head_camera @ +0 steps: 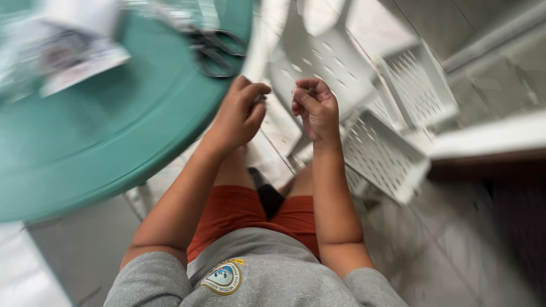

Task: The person assembles a white plastic storage rack by snapping together perforated shelves and small plastic connectors. They handle the shelves and connectors by hand, fitting the pieces into place to form a multi-tiered unit.

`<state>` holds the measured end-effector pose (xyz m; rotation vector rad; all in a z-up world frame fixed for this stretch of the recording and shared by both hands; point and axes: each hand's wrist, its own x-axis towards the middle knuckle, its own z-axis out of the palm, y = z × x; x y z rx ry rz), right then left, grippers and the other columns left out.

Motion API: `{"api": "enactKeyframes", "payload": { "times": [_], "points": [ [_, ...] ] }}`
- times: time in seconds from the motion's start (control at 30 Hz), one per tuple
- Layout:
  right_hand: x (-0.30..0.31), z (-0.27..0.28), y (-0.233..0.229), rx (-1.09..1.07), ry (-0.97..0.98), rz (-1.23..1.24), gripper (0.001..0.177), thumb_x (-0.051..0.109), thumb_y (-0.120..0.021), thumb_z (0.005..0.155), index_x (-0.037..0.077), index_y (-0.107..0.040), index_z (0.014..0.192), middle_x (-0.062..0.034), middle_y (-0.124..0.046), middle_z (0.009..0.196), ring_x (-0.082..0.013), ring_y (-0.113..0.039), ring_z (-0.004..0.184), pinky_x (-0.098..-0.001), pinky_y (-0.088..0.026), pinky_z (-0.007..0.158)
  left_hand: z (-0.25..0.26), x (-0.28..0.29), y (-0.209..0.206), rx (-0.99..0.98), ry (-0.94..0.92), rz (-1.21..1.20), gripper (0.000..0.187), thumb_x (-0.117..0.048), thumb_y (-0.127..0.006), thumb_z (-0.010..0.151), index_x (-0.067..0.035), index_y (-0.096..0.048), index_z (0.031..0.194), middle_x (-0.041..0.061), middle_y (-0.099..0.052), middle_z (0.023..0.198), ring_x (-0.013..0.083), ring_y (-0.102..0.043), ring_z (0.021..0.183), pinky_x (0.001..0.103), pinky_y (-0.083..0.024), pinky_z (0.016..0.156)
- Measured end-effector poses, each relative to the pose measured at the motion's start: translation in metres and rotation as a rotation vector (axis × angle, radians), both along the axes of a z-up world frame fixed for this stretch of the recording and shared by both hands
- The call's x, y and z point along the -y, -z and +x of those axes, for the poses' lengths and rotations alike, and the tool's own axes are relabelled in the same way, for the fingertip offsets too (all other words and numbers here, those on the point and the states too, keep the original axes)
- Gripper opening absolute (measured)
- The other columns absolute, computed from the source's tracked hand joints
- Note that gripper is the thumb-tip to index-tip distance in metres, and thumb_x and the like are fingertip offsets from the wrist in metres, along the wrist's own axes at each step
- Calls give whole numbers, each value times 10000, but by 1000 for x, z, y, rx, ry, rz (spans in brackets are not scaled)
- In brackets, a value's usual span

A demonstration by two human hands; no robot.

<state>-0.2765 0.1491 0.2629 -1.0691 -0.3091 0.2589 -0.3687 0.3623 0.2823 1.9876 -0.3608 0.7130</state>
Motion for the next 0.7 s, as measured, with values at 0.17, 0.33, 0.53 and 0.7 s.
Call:
{"api": "enactKeyframes", "payload": {
  "times": [0.17,0.33,0.53,0.7],
  "points": [
    [115,25,31,-5,436,-121,222,-22,-713,965,-38,-698,1186,-95,-720,960,-129,-658,762,-264,-551,679,106,141,43,-630,596,-704,286,-115,-544,995,-12,-649,1240,58,-559,1008,133,-613,679,305,-523,617],
    [246,45,62,-104,759,-223,274,-43,-648,929,-48,-659,1202,-105,-713,962,-193,-747,840,-317,-637,763,198,268,102,-960,719,-992,252,-39,-584,917,-22,-561,1168,95,-626,999,166,-646,691,345,-575,633],
    [376,111,126,-252,970,-313,333,-65,-646,884,-40,-646,1216,-70,-695,1003,-170,-726,836,-300,-596,722,300,393,171,-1124,790,-964,345,-9,-638,904,-33,-470,1204,104,-643,964,217,-683,727,387,-608,674],
    [417,150,155,-246,1018,-298,351,-63,-689,930,-43,-679,1280,-43,-681,1015,-101,-639,860,-258,-522,712,343,446,185,-1142,791,-868,359,-8,-681,952,74,-643,1300,124,-743,1056,182,-664,848,324,-542,751]
  ]
}}
